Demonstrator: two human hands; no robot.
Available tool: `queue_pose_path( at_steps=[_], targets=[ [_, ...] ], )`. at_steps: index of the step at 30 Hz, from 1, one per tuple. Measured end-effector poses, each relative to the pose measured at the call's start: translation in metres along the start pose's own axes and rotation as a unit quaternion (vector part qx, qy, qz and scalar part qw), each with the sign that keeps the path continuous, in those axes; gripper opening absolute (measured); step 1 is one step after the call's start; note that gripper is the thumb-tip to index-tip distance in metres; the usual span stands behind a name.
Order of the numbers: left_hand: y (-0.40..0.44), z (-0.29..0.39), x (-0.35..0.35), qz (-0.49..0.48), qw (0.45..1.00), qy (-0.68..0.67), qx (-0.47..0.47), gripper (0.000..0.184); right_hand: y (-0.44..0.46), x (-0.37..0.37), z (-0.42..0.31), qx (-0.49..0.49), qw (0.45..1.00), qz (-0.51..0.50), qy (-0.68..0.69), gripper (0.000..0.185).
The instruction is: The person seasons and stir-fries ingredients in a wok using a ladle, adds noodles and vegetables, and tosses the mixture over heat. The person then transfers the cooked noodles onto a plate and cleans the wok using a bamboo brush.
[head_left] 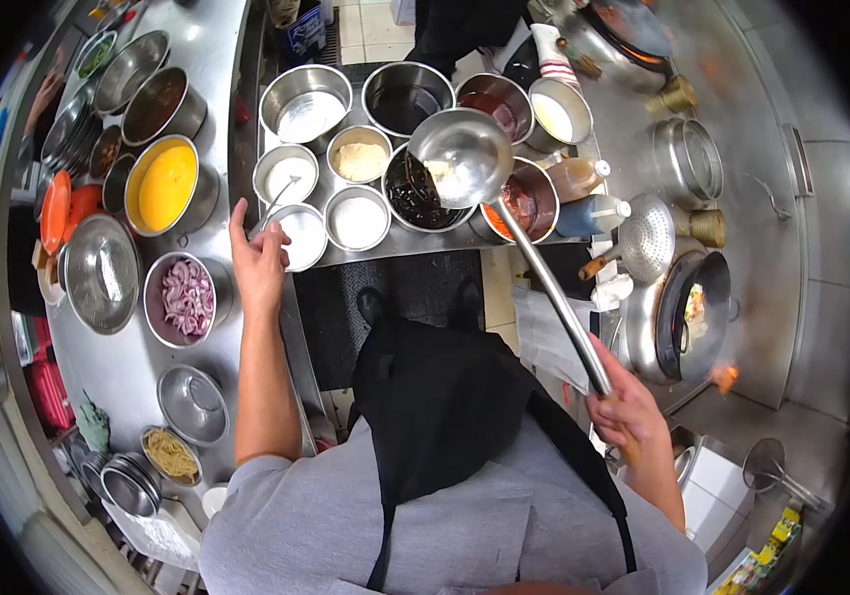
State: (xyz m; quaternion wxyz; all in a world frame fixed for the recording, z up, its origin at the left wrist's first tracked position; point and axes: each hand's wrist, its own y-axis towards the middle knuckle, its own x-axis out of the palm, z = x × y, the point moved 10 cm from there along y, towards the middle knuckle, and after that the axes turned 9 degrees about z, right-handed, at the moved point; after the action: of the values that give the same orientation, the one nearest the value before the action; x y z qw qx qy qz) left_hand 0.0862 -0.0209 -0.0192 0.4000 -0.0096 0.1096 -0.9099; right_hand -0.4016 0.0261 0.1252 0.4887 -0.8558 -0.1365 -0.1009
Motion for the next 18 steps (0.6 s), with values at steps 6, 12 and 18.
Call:
queue_pose_path(
  at_steps=[6,12,18],
  targets=[
    [-0.015,-0.012,0.021,-0.038,0.999,0.0,-0.018,0.056,-0.003,-0.009,0.008,-0.053,0.998,0.043,-0.007,0.092],
    [-0.057,0.008,0.092,-0.141,0.989,0.022,0.03,0.057,0.033,-0.019,0.028,-0.02,0.98,-0.159,0.121,0.083],
    [-0.087,-0.082,0.103,-0.167,0.972,0.16,0.03,0.056,-0.063,-0.133,0.048,-0.151,0.912,-0.239,0.297,0.083]
  ],
)
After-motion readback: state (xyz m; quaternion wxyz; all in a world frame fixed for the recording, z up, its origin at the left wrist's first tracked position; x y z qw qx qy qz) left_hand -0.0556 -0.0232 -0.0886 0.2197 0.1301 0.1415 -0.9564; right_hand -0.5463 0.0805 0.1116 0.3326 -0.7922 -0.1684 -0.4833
